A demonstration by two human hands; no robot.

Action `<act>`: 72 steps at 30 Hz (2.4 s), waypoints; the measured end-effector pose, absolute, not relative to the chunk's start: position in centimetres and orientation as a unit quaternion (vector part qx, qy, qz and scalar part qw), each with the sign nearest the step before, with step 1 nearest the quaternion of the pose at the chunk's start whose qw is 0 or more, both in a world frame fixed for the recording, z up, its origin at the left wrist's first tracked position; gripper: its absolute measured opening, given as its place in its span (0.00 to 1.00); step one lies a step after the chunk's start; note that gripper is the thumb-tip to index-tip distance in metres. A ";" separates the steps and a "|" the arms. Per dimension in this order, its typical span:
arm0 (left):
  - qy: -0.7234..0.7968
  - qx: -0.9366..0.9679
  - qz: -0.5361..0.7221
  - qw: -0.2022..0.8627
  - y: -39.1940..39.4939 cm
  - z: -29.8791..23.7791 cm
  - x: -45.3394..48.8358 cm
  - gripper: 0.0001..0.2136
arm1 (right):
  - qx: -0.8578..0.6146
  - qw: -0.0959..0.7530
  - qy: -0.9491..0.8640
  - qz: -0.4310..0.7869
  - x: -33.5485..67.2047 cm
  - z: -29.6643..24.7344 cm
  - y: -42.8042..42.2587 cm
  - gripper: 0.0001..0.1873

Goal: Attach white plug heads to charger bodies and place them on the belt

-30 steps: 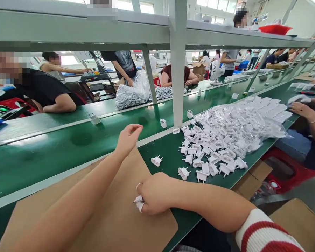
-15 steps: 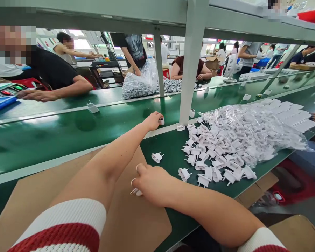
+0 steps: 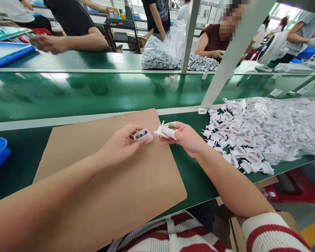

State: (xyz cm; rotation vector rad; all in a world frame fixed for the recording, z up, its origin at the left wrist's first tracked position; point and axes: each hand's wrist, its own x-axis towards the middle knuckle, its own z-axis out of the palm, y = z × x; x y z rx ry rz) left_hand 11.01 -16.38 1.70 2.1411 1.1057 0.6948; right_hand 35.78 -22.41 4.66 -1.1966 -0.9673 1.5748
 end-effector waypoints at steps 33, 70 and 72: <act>0.327 0.791 0.320 0.406 -21.1 -1.6 10.1 0.13 | -0.418 0.340 -0.838 0.086 31.8 2.9 -26.1 0.15; 0.370 0.867 0.269 0.195 -22.3 -0.8 9.7 0.20 | -0.631 0.267 -0.706 0.178 34.9 4.1 -24.0 0.23; 0.429 0.826 0.235 0.279 -21.4 0.6 10.3 0.21 | -0.691 0.119 -0.706 0.095 36.0 4.5 -23.3 0.23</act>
